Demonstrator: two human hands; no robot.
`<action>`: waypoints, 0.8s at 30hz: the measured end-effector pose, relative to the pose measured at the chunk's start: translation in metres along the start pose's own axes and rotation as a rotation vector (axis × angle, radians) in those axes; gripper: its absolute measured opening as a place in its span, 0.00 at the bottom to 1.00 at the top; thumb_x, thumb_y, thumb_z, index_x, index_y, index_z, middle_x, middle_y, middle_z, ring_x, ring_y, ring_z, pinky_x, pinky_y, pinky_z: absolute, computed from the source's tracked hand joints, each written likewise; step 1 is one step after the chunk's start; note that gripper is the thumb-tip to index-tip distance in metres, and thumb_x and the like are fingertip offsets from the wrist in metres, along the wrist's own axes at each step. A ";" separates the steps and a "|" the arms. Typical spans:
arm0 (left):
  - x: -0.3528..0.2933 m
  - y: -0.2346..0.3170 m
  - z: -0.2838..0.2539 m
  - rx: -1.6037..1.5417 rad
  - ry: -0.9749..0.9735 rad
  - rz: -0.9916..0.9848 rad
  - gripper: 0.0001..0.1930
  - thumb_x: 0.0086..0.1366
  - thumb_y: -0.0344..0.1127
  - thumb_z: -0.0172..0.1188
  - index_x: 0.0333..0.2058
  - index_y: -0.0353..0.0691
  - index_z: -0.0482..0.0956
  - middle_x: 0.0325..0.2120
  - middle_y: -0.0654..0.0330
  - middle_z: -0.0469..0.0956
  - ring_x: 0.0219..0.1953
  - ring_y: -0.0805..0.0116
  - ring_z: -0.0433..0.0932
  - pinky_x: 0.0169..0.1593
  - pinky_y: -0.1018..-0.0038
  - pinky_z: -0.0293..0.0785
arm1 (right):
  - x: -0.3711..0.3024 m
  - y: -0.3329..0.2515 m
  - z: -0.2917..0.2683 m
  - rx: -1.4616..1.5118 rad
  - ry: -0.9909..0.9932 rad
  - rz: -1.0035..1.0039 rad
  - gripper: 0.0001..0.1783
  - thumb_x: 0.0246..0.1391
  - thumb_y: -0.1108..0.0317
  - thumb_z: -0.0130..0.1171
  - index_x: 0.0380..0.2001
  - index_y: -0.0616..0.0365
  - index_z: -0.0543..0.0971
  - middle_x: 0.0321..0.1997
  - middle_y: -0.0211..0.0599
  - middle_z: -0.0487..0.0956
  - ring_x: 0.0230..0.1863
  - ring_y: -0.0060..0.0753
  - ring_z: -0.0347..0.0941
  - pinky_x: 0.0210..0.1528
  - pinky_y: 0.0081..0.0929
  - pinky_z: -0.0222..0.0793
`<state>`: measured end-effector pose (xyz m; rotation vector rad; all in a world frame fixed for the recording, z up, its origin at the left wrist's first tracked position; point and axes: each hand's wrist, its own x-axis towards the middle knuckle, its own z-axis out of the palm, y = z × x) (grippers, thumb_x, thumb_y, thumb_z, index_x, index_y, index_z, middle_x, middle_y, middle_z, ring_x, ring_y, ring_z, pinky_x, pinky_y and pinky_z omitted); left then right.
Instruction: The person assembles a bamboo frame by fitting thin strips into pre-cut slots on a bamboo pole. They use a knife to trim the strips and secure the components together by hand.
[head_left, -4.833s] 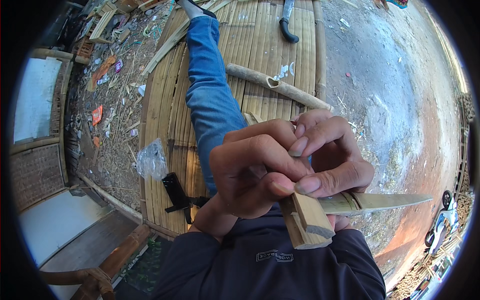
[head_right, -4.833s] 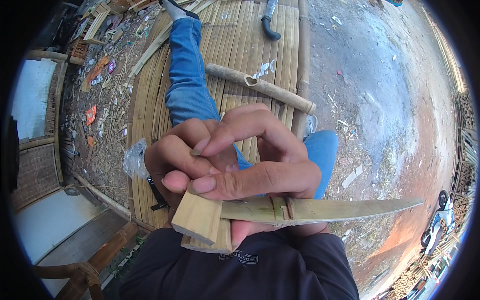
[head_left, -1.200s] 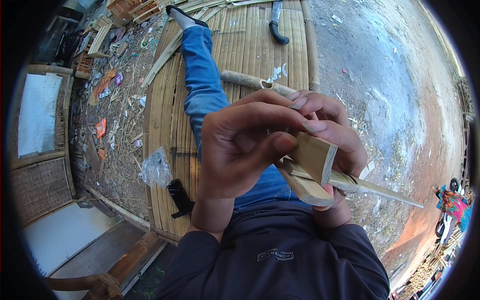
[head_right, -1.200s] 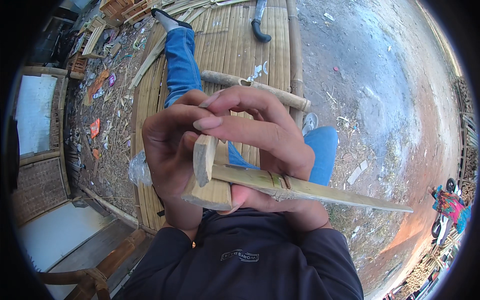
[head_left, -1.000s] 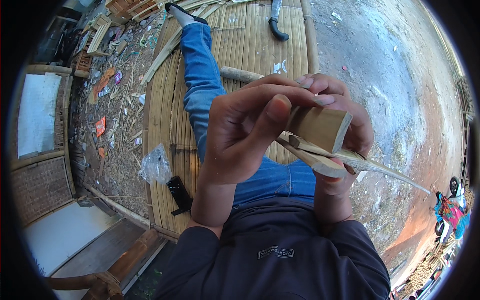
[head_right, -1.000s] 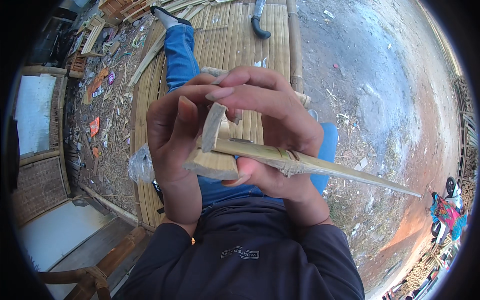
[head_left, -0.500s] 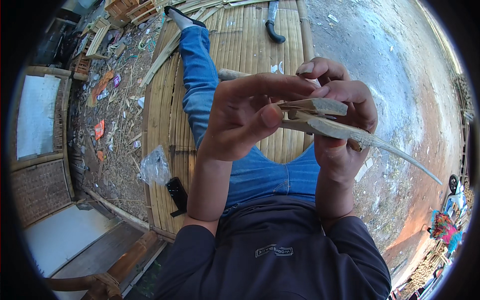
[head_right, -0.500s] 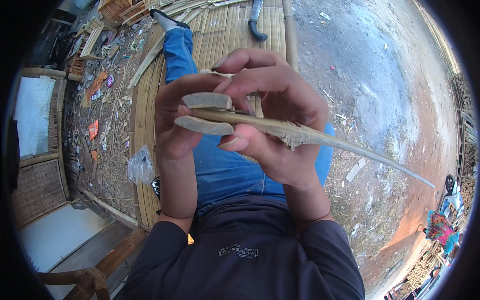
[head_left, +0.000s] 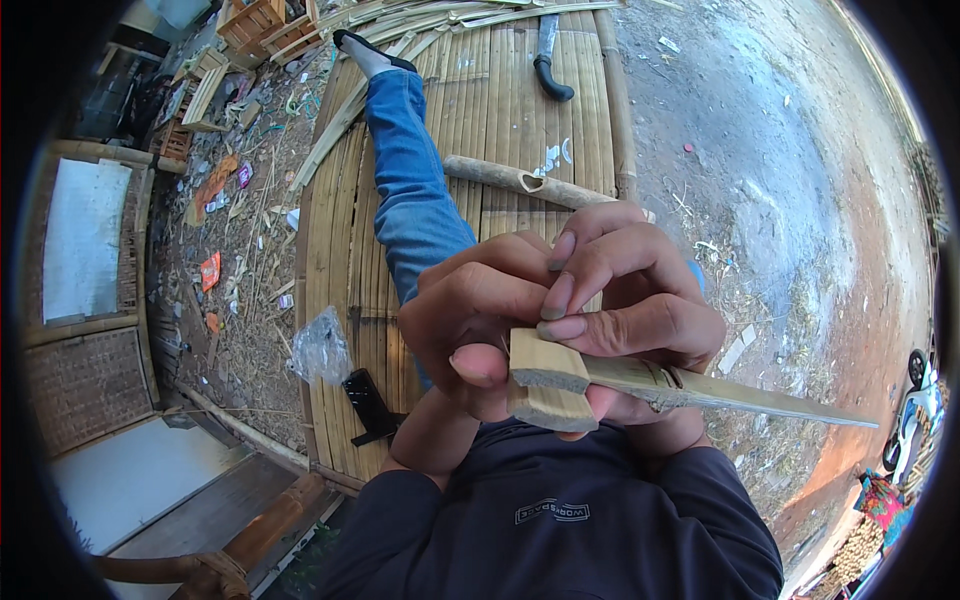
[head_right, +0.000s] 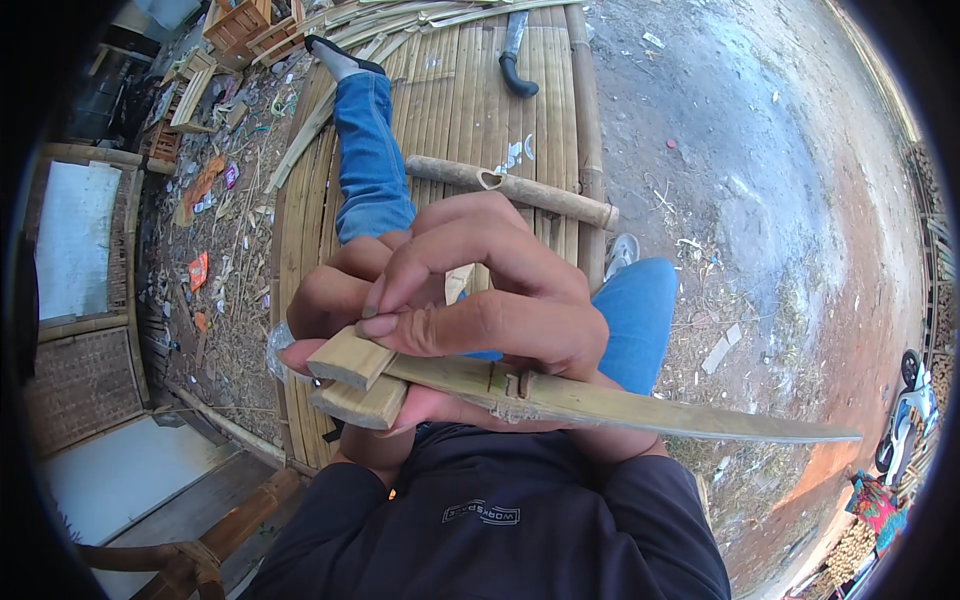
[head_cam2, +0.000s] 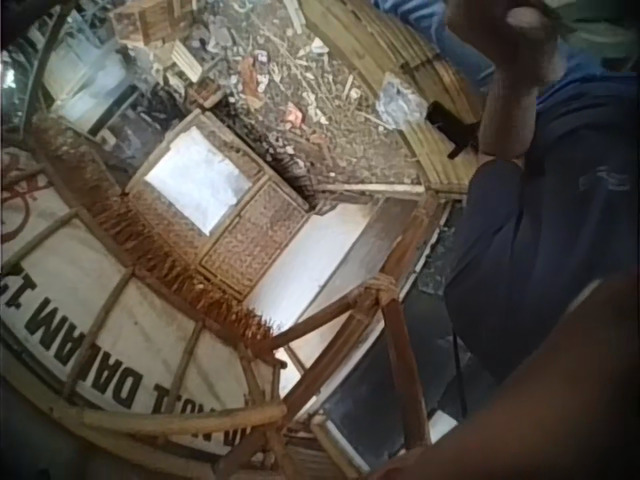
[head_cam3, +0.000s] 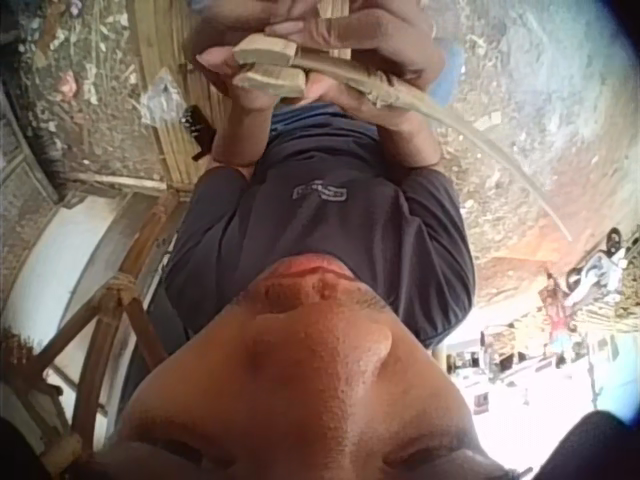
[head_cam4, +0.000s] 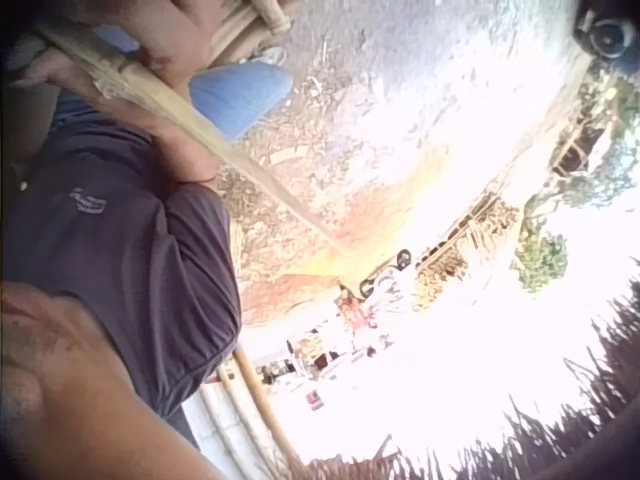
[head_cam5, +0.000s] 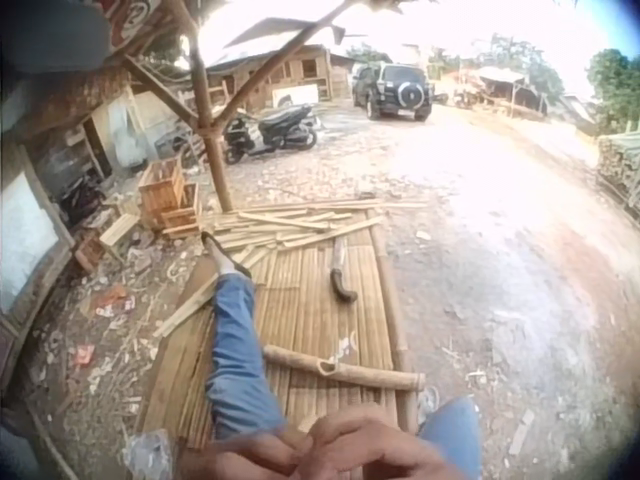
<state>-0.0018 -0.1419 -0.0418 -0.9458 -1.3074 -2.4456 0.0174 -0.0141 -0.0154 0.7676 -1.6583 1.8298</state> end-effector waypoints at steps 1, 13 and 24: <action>-0.001 0.000 0.000 0.030 -0.006 0.027 0.30 0.67 0.58 0.53 0.32 0.29 0.77 0.28 0.48 0.79 0.29 0.64 0.79 0.33 0.70 0.75 | -0.001 -0.001 0.002 -0.003 -0.001 0.008 0.17 0.50 0.50 0.68 0.31 0.52 0.80 0.35 0.36 0.76 0.42 0.34 0.72 0.50 0.41 0.65; 0.004 -0.007 -0.013 0.057 -0.140 0.171 0.28 0.65 0.57 0.55 0.32 0.29 0.78 0.25 0.49 0.78 0.28 0.61 0.80 0.33 0.66 0.78 | -0.006 -0.005 0.007 -0.006 0.016 0.043 0.18 0.50 0.49 0.67 0.31 0.51 0.79 0.36 0.35 0.76 0.43 0.37 0.71 0.49 0.40 0.65; 0.011 0.004 -0.004 0.082 -0.110 0.147 0.29 0.64 0.58 0.55 0.32 0.29 0.78 0.25 0.49 0.78 0.28 0.60 0.79 0.34 0.66 0.78 | -0.007 -0.008 0.009 0.006 0.043 0.087 0.15 0.46 0.53 0.69 0.29 0.50 0.79 0.37 0.35 0.78 0.42 0.37 0.71 0.47 0.37 0.66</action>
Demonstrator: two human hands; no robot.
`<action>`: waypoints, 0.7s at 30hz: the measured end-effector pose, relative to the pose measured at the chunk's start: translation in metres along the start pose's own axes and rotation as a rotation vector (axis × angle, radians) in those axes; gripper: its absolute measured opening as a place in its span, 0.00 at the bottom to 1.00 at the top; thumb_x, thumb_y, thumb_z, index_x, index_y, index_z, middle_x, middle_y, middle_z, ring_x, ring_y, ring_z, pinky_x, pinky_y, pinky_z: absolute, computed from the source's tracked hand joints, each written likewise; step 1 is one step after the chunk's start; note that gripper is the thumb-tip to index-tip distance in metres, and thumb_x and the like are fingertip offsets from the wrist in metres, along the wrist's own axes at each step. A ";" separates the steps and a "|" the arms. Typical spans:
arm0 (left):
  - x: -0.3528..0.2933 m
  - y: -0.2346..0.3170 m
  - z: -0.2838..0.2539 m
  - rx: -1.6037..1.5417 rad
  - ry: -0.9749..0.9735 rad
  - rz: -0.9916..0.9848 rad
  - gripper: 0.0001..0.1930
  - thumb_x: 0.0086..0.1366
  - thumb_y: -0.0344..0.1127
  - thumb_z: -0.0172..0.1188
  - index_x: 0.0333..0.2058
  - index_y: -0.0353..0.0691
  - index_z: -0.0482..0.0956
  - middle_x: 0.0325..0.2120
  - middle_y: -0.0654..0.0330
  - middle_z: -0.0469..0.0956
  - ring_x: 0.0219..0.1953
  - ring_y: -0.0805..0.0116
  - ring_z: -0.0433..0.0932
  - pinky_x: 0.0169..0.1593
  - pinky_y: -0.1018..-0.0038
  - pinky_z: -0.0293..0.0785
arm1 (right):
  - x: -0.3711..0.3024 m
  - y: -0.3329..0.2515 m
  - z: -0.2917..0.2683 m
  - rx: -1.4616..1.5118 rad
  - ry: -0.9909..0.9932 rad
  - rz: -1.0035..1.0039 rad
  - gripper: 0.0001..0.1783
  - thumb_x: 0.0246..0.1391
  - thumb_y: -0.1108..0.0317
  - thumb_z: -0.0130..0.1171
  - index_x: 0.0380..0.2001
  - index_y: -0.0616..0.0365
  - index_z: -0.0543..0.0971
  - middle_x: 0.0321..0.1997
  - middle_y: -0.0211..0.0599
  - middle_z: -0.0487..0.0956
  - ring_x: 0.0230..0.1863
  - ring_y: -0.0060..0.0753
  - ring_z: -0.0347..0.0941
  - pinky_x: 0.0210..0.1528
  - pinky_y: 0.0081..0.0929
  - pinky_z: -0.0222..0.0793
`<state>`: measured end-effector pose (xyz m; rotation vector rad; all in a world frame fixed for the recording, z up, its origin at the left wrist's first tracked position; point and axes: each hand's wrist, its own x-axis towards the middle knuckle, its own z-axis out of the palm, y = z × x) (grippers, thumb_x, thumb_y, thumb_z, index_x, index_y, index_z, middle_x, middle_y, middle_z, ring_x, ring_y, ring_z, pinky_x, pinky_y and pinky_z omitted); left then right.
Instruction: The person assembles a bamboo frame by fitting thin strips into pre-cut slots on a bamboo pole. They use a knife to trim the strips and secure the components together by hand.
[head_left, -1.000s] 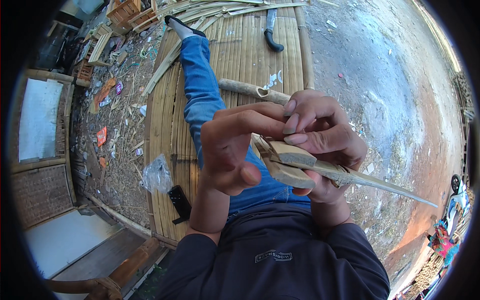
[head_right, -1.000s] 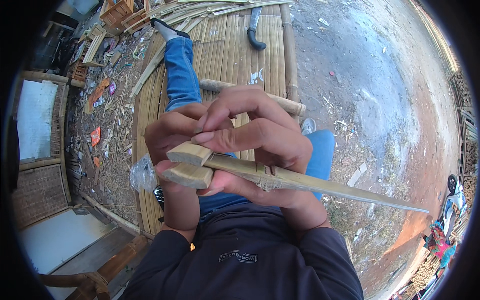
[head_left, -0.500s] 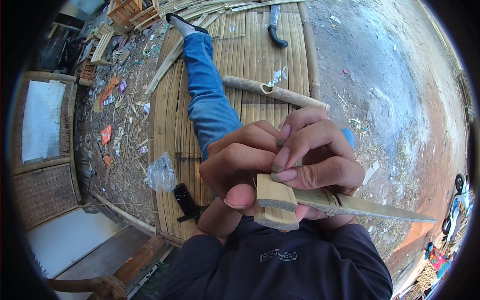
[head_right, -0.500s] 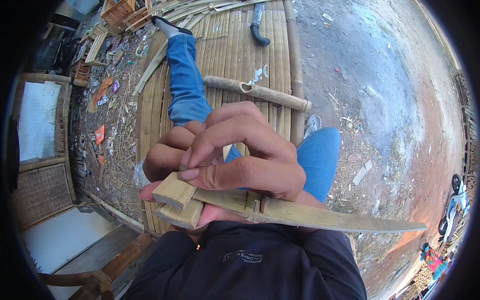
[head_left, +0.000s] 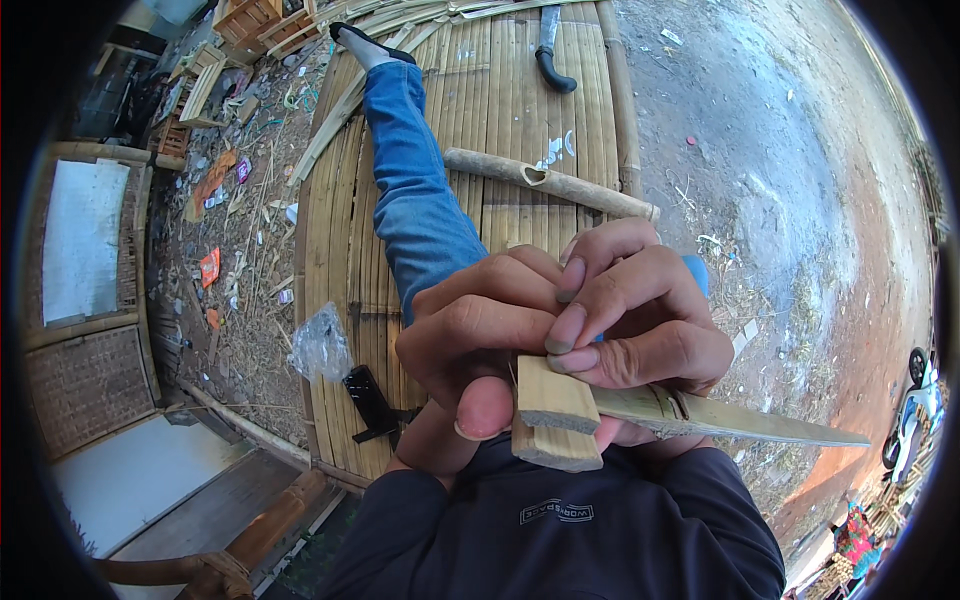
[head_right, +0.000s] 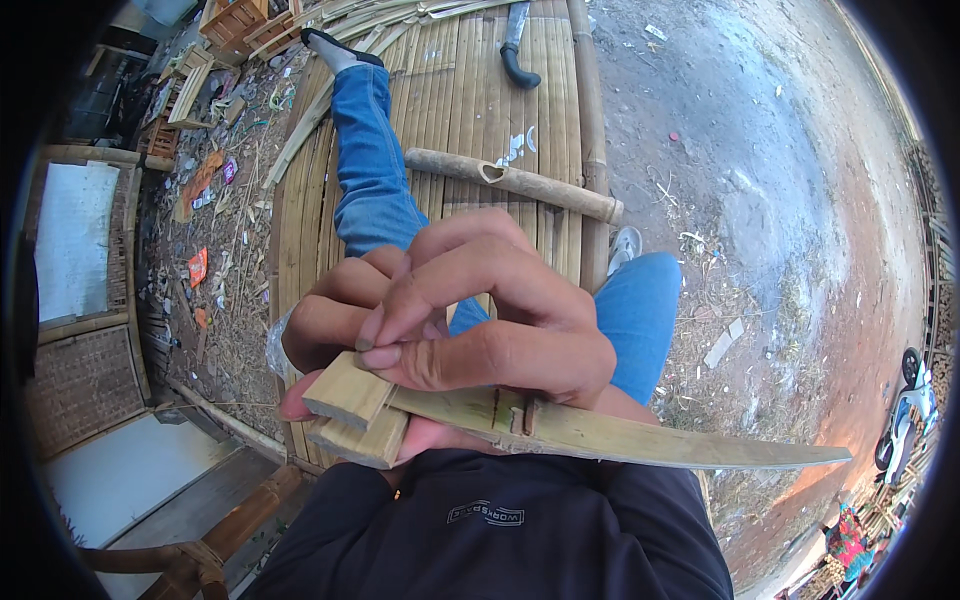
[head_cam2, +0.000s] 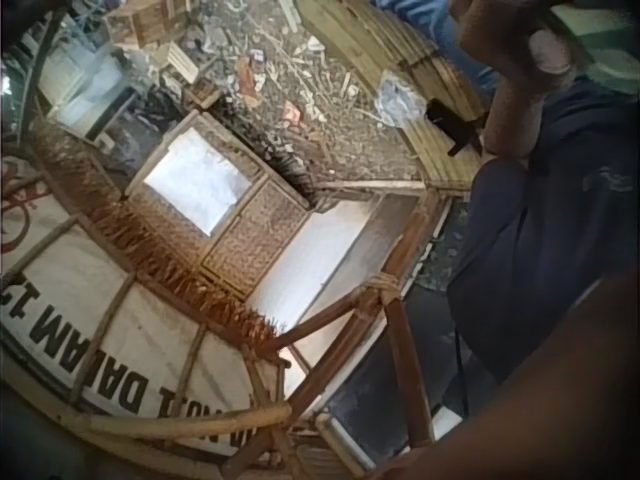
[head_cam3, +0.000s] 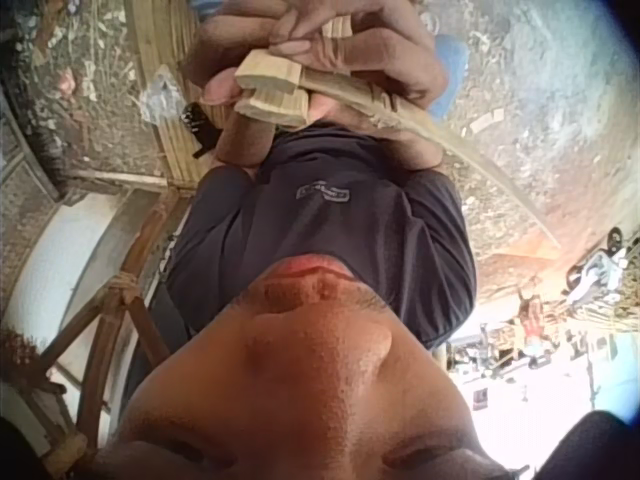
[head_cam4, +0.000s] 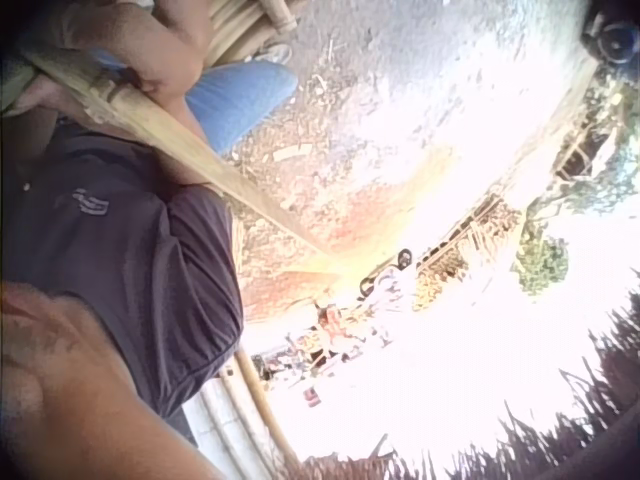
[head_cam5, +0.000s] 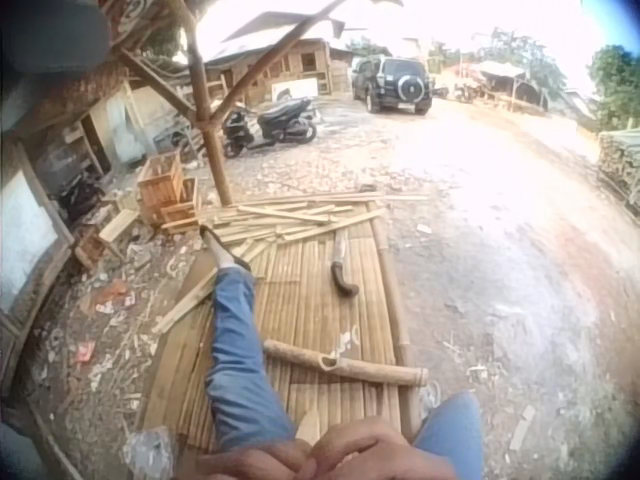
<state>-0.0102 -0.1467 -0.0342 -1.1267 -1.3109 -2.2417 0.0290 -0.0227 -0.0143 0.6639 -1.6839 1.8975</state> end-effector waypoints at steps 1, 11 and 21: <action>0.000 -0.001 0.000 0.003 -0.006 -0.001 0.29 0.64 0.58 0.55 0.32 0.29 0.78 0.25 0.49 0.78 0.28 0.60 0.79 0.33 0.66 0.78 | 0.000 0.001 -0.002 0.000 -0.020 -0.008 0.17 0.48 0.49 0.69 0.30 0.49 0.79 0.37 0.34 0.77 0.43 0.38 0.70 0.48 0.38 0.65; -0.011 -0.015 0.004 -0.051 0.050 0.076 0.30 0.63 0.59 0.56 0.33 0.28 0.78 0.25 0.49 0.77 0.26 0.62 0.78 0.32 0.67 0.77 | 0.001 -0.006 0.003 0.026 0.041 0.071 0.17 0.47 0.50 0.70 0.27 0.48 0.78 0.36 0.31 0.77 0.45 0.38 0.70 0.50 0.37 0.65; -0.012 -0.015 0.006 -0.022 0.097 0.070 0.20 0.62 0.45 0.64 0.32 0.27 0.77 0.24 0.49 0.77 0.25 0.61 0.79 0.34 0.65 0.79 | 0.000 -0.002 -0.001 0.028 0.024 0.052 0.16 0.46 0.50 0.71 0.27 0.47 0.78 0.37 0.29 0.77 0.45 0.38 0.70 0.51 0.39 0.65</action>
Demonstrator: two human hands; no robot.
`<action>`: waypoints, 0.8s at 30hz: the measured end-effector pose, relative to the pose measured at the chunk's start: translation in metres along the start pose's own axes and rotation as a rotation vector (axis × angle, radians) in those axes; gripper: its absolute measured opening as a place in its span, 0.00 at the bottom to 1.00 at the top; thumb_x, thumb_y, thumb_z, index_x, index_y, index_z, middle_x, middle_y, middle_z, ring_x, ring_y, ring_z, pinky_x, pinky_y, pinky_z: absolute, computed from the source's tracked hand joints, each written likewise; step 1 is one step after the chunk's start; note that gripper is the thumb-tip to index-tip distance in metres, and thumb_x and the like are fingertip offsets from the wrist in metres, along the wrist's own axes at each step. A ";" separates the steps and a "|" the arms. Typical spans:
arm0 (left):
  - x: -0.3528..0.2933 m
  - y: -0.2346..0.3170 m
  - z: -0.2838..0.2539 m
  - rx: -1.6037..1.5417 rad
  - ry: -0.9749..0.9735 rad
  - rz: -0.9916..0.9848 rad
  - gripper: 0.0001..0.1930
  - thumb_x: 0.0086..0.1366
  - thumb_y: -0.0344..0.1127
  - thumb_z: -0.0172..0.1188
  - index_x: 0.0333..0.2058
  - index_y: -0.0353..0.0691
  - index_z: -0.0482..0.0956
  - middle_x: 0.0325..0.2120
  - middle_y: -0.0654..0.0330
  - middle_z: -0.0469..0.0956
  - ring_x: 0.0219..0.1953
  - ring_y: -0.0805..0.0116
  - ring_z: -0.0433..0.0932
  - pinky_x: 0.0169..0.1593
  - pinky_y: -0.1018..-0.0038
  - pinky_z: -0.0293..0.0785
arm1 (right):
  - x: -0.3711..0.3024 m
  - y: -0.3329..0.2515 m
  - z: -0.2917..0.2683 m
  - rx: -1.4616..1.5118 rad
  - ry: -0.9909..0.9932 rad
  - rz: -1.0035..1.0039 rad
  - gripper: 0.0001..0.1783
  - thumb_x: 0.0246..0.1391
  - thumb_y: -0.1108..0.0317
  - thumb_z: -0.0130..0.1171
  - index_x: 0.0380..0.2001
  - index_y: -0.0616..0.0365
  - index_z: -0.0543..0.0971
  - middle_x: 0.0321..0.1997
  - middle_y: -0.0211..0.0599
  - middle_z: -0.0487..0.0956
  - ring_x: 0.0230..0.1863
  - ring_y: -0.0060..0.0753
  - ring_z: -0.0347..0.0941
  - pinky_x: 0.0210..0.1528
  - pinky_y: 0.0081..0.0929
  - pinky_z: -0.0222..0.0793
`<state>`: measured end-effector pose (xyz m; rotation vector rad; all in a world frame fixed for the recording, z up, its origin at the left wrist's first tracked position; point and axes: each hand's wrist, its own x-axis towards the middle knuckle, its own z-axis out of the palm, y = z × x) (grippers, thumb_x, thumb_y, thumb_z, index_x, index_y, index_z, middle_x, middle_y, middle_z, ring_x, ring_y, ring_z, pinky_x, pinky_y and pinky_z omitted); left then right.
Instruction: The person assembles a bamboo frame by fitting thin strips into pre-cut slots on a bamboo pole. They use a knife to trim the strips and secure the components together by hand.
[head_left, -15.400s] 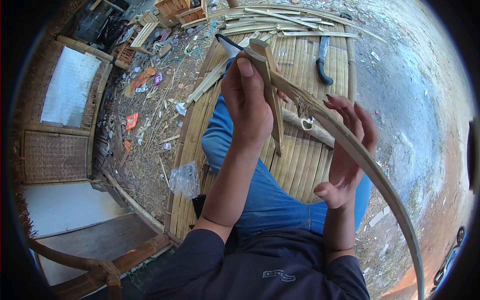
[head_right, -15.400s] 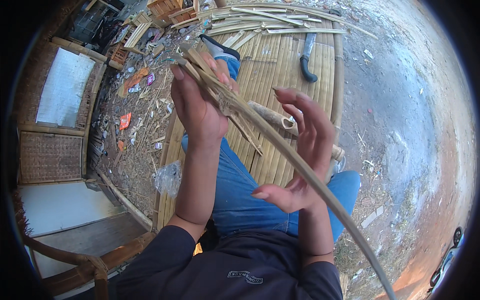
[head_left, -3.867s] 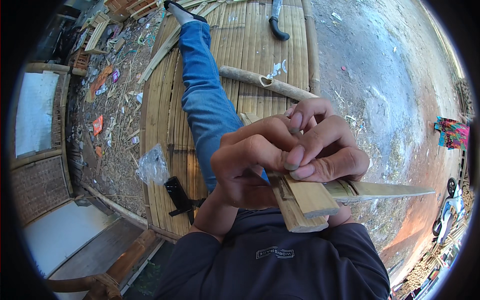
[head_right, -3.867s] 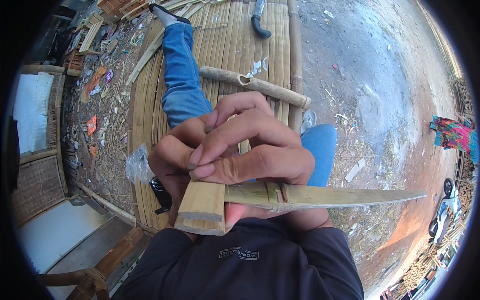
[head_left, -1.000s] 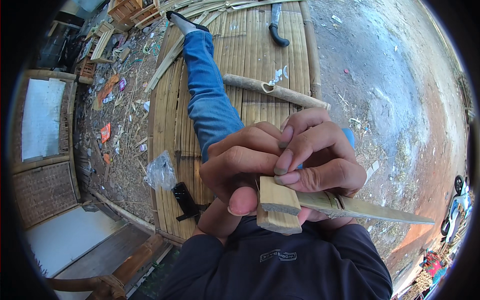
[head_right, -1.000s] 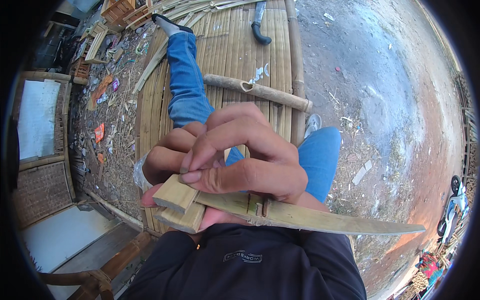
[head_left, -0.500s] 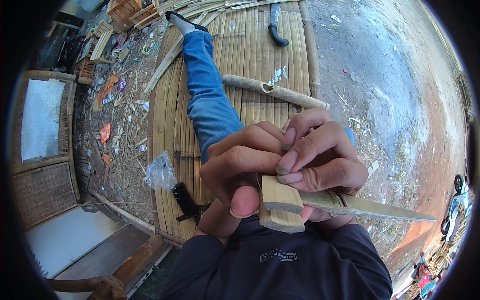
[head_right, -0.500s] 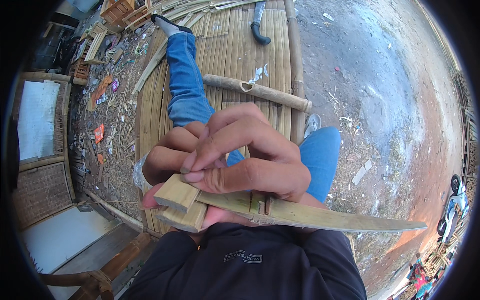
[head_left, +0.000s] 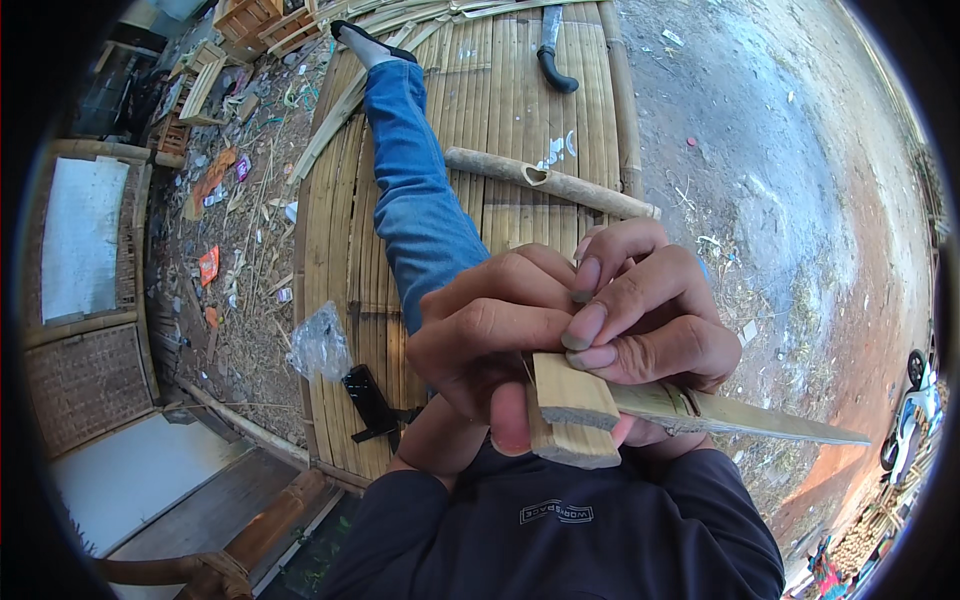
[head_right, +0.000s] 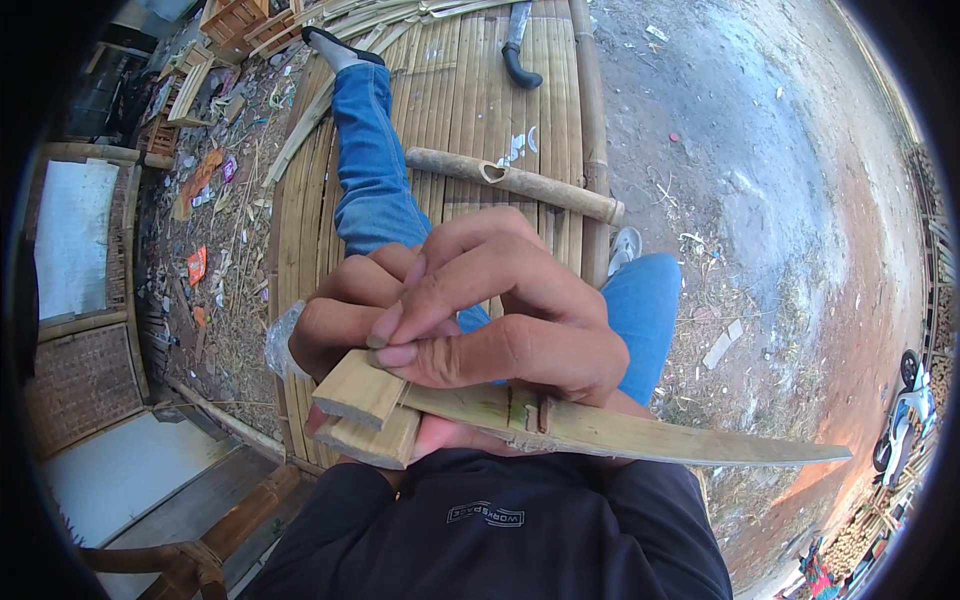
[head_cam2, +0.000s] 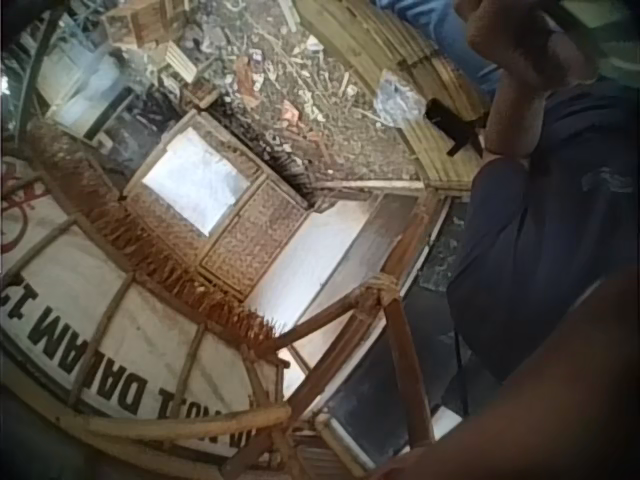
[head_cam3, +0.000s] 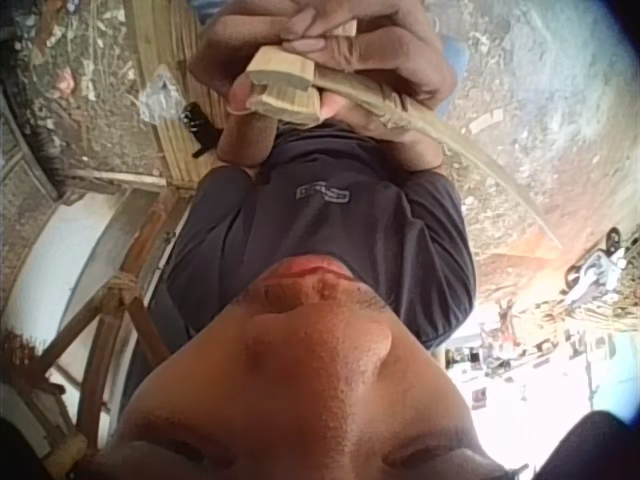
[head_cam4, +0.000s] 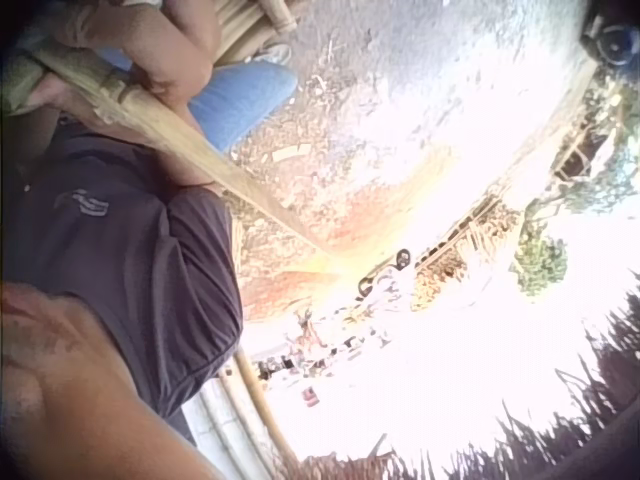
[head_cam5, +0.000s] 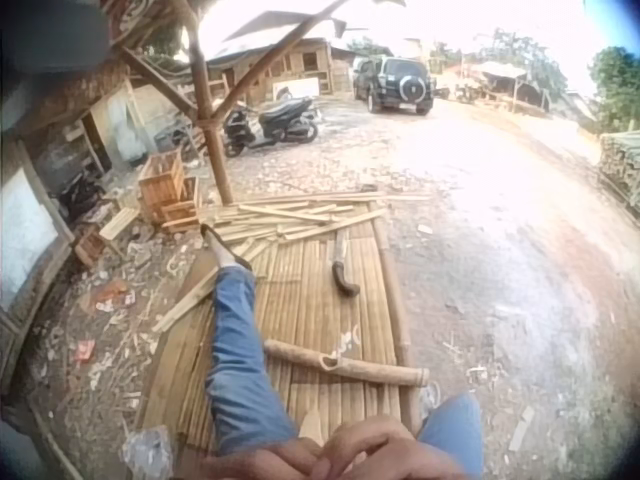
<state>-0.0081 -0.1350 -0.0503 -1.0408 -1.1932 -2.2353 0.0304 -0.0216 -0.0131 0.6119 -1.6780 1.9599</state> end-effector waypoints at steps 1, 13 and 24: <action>-0.001 0.000 0.002 0.010 0.021 -0.006 0.20 0.62 0.45 0.64 0.32 0.27 0.78 0.24 0.49 0.77 0.26 0.61 0.79 0.34 0.65 0.79 | 0.000 0.000 0.001 -0.005 0.011 0.001 0.16 0.46 0.50 0.71 0.27 0.46 0.78 0.37 0.29 0.77 0.45 0.38 0.70 0.51 0.40 0.65; -0.007 0.015 0.015 0.134 0.133 -0.145 0.21 0.63 0.45 0.63 0.33 0.27 0.79 0.25 0.51 0.78 0.27 0.61 0.79 0.33 0.68 0.78 | -0.001 0.002 -0.002 -0.008 0.011 -0.014 0.16 0.48 0.50 0.70 0.27 0.46 0.77 0.37 0.28 0.76 0.44 0.38 0.70 0.52 0.44 0.65; -0.002 0.005 0.009 0.073 0.052 -0.048 0.24 0.66 0.50 0.59 0.33 0.26 0.78 0.24 0.51 0.77 0.26 0.64 0.78 0.31 0.70 0.77 | -0.002 -0.001 0.002 -0.016 0.046 0.004 0.17 0.46 0.49 0.71 0.27 0.47 0.77 0.38 0.28 0.76 0.44 0.38 0.70 0.54 0.47 0.64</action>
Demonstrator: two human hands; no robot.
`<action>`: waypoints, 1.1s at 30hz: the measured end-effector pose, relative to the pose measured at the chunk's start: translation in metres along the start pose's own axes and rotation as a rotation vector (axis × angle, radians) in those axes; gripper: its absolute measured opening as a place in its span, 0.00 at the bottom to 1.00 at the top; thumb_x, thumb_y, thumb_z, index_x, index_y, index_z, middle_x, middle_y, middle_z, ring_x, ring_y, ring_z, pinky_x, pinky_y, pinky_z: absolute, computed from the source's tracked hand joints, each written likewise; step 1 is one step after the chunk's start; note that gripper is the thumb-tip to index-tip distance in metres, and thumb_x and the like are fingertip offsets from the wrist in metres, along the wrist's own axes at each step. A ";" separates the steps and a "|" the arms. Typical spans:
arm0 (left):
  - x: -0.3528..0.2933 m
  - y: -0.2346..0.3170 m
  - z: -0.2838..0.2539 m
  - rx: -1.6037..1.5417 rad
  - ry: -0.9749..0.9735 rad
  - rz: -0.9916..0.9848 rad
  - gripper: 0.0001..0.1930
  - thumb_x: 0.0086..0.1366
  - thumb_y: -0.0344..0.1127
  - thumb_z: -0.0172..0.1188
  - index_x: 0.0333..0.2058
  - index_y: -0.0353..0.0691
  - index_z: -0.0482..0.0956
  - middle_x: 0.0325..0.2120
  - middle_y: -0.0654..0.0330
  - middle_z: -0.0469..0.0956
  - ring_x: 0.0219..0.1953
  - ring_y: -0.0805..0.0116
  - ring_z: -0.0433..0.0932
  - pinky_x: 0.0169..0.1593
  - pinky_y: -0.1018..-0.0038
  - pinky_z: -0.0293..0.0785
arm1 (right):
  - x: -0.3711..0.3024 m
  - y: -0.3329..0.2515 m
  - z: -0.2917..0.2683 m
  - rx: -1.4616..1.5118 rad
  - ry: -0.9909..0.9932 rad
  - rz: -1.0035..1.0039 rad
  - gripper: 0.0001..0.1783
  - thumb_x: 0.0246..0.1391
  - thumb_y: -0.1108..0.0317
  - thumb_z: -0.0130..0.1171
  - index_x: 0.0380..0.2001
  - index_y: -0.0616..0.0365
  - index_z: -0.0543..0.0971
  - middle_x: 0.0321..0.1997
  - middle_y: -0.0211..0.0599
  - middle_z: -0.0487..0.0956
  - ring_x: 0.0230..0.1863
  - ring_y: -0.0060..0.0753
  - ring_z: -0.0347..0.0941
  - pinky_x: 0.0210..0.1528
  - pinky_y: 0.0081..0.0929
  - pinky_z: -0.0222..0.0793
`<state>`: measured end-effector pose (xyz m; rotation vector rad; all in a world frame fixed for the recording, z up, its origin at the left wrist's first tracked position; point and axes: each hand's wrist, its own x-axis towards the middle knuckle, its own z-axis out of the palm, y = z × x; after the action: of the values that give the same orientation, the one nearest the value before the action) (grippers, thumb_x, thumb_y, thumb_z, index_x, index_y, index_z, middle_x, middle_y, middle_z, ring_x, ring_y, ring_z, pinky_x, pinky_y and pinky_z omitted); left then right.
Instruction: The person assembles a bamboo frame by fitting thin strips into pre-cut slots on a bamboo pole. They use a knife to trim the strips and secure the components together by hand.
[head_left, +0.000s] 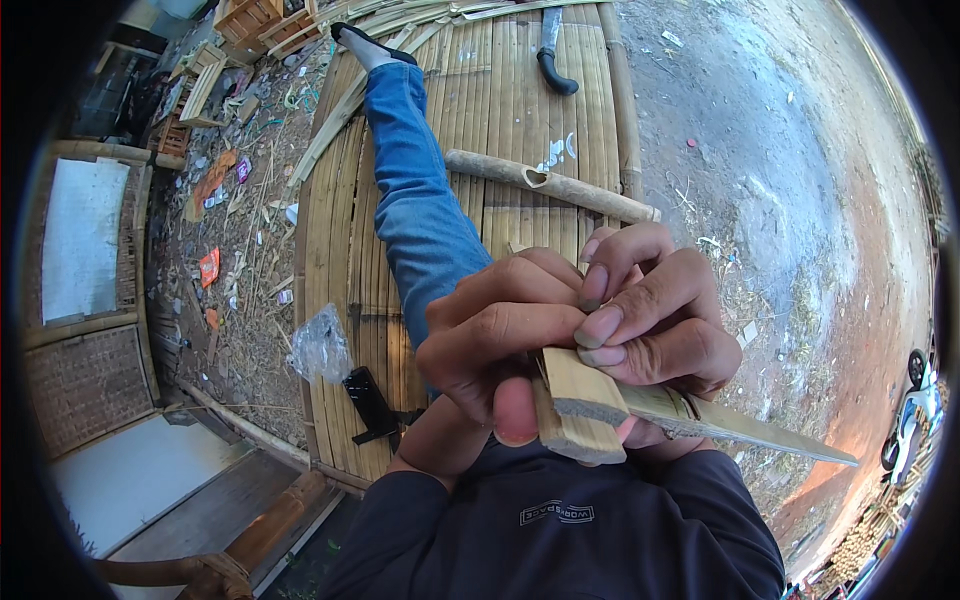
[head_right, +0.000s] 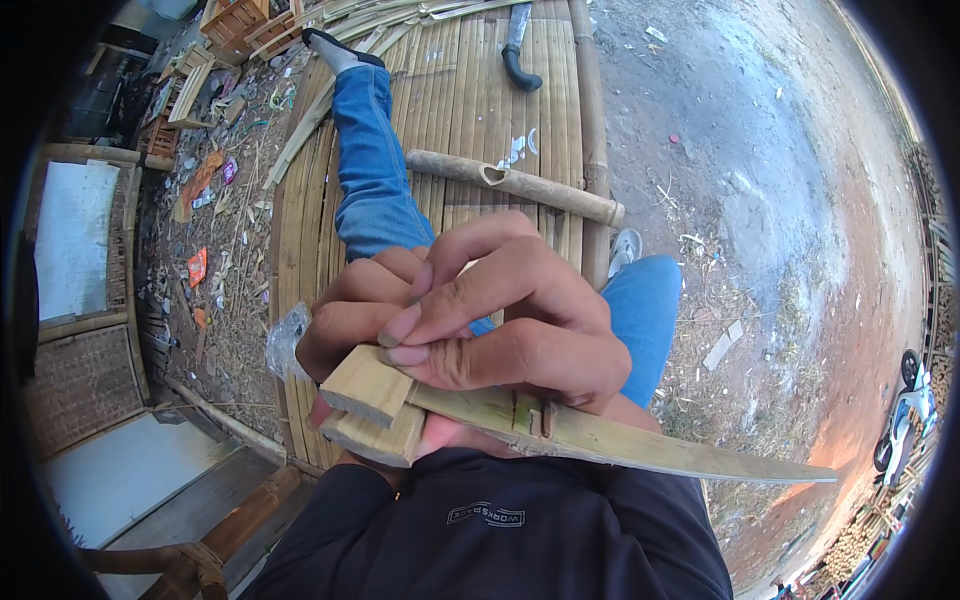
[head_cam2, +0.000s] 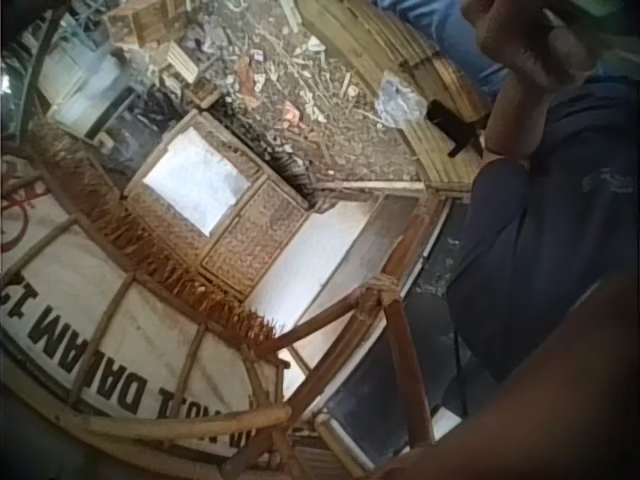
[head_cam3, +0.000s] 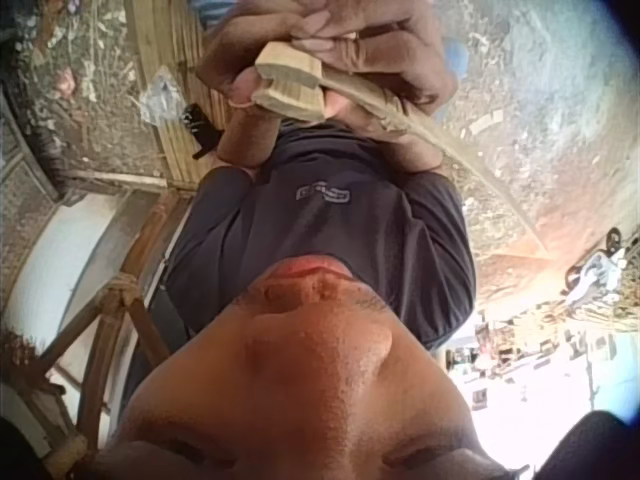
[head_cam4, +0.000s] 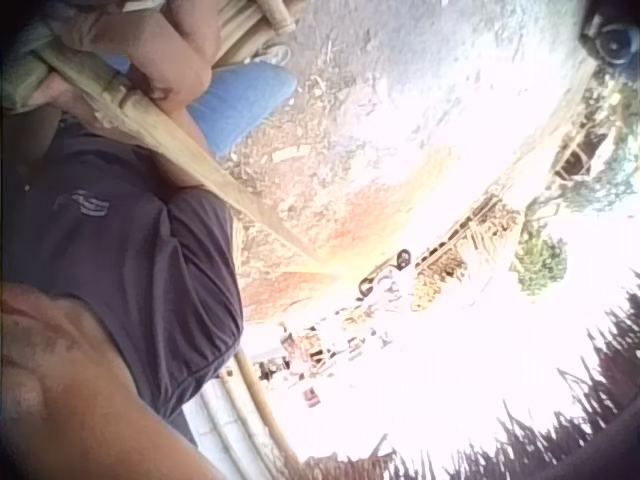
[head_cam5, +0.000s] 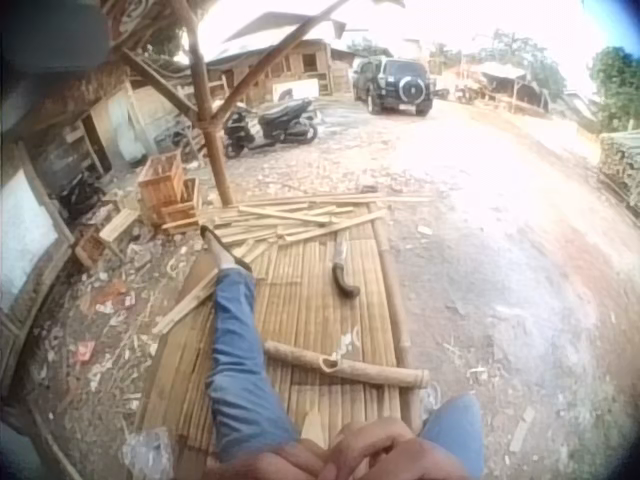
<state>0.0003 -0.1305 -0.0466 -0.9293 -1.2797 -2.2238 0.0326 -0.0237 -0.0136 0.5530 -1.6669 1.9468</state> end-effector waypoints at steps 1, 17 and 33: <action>0.007 -0.001 -0.004 0.000 -0.042 0.027 0.25 0.66 0.51 0.58 0.33 0.26 0.78 0.24 0.51 0.77 0.26 0.64 0.78 0.31 0.70 0.77 | 0.000 0.000 -0.001 -0.002 -0.008 0.000 0.17 0.46 0.49 0.71 0.27 0.47 0.77 0.38 0.28 0.76 0.44 0.38 0.70 0.54 0.47 0.64; 0.001 0.004 0.003 0.088 0.027 -0.081 0.30 0.66 0.58 0.55 0.31 0.27 0.77 0.22 0.52 0.76 0.24 0.66 0.77 0.29 0.72 0.76 | 0.003 0.005 -0.001 0.016 0.032 -0.059 0.17 0.44 0.54 0.72 0.28 0.53 0.78 0.38 0.35 0.76 0.42 0.38 0.71 0.49 0.40 0.66; 0.055 -0.036 0.020 0.116 0.128 -0.047 0.15 0.71 0.39 0.55 0.30 0.32 0.78 0.17 0.71 0.72 0.21 0.88 0.65 0.23 0.86 0.59 | 0.057 0.025 -0.020 0.034 0.131 -0.004 0.14 0.50 0.69 0.70 0.38 0.65 0.80 0.34 0.34 0.82 0.36 0.21 0.77 0.41 0.17 0.73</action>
<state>-0.0541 -0.0967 -0.0211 -0.7090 -1.3677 -2.1798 -0.0277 -0.0002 -0.0017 0.4317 -1.5534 1.9677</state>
